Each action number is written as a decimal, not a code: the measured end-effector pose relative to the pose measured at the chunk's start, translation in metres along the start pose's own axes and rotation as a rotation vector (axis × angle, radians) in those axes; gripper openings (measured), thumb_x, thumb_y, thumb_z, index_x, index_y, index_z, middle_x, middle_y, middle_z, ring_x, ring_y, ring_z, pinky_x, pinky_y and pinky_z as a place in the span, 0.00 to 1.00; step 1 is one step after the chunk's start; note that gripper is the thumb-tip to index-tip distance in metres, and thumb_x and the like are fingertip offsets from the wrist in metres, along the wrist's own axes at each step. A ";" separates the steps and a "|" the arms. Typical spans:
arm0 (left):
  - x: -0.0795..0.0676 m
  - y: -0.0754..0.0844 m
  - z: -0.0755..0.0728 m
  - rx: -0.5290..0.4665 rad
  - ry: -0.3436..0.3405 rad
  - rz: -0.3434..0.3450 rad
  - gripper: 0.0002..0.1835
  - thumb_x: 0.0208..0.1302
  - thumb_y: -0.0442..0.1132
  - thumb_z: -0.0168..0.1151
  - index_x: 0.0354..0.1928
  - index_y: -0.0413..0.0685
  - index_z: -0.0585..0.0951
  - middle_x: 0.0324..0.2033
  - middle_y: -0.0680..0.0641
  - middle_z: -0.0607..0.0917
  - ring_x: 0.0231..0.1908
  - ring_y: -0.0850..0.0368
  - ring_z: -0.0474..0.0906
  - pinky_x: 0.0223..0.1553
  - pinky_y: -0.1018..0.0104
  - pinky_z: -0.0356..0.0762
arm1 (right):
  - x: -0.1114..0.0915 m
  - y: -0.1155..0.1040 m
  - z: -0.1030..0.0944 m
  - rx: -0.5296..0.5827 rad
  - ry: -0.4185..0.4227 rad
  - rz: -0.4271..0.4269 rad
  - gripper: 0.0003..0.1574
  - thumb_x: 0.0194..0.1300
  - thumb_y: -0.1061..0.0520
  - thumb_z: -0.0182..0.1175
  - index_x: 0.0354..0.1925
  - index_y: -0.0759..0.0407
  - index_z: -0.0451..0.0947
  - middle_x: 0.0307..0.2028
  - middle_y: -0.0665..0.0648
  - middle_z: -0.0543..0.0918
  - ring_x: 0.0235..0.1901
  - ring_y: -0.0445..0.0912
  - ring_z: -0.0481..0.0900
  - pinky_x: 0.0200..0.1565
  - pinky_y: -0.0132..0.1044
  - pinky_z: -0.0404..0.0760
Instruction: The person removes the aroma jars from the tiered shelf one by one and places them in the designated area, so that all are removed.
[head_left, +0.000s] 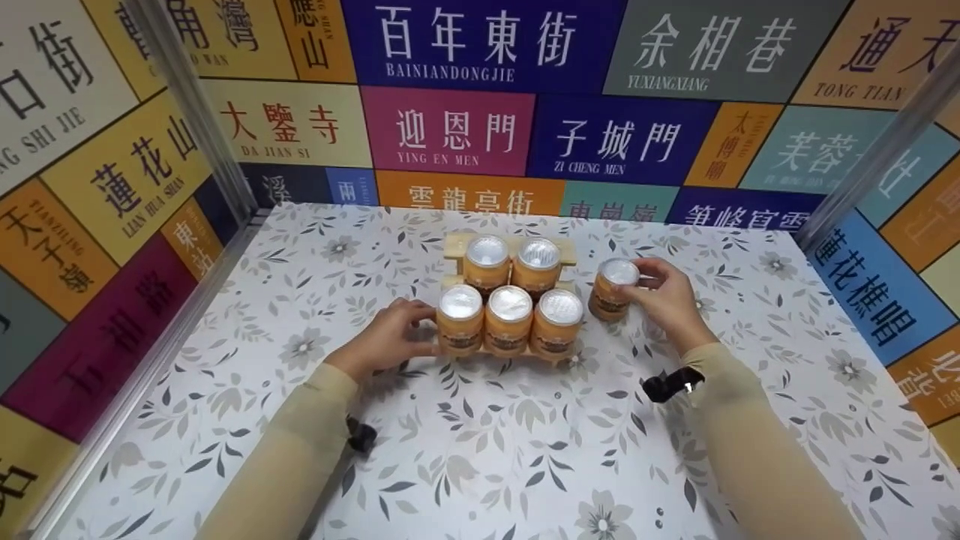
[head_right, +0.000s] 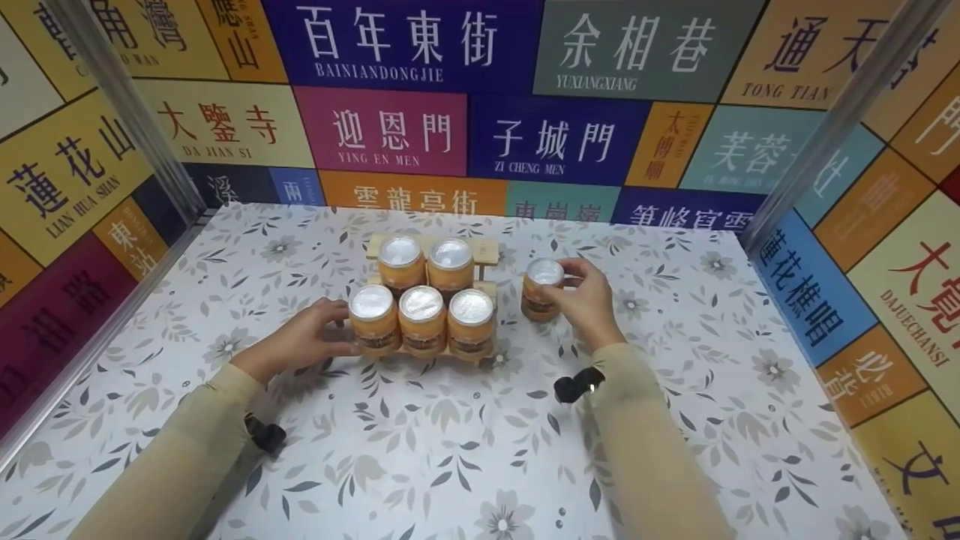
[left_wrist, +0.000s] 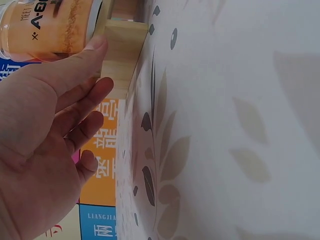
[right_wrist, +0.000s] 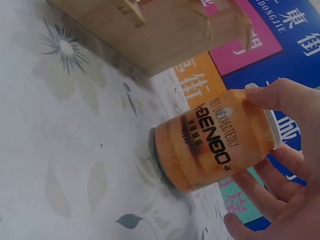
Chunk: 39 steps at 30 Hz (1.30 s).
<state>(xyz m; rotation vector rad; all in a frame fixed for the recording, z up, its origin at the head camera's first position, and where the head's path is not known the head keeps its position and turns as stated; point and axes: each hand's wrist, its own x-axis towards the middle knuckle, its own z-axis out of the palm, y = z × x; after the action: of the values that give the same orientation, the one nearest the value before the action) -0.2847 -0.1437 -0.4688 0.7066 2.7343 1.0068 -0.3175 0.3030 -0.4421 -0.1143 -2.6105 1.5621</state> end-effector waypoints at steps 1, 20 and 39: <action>0.000 0.000 0.000 0.002 0.003 -0.005 0.34 0.58 0.49 0.78 0.66 0.51 0.81 0.58 0.51 0.84 0.58 0.47 0.75 0.62 0.49 0.71 | 0.000 0.000 0.000 -0.001 -0.006 0.001 0.36 0.64 0.55 0.71 0.66 0.61 0.72 0.64 0.63 0.77 0.62 0.55 0.77 0.55 0.32 0.75; -0.007 -0.002 0.000 -0.046 0.022 -0.045 0.34 0.56 0.47 0.79 0.66 0.53 0.80 0.60 0.52 0.84 0.62 0.47 0.73 0.68 0.43 0.66 | -0.007 -0.001 -0.003 -0.055 0.015 -0.030 0.46 0.63 0.44 0.74 0.71 0.57 0.67 0.65 0.62 0.76 0.63 0.58 0.77 0.55 0.38 0.79; 0.000 0.001 0.001 -0.012 0.018 -0.022 0.33 0.57 0.48 0.79 0.65 0.52 0.81 0.60 0.52 0.84 0.61 0.49 0.71 0.67 0.46 0.66 | -0.024 -0.036 0.002 -0.102 0.170 -0.182 0.42 0.61 0.37 0.73 0.66 0.55 0.73 0.64 0.57 0.79 0.67 0.53 0.72 0.68 0.56 0.66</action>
<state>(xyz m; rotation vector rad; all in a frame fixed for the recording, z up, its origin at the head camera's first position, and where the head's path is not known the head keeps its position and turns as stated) -0.2837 -0.1424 -0.4694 0.6666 2.7430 1.0291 -0.2948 0.2814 -0.4120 -0.0154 -2.4907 1.3009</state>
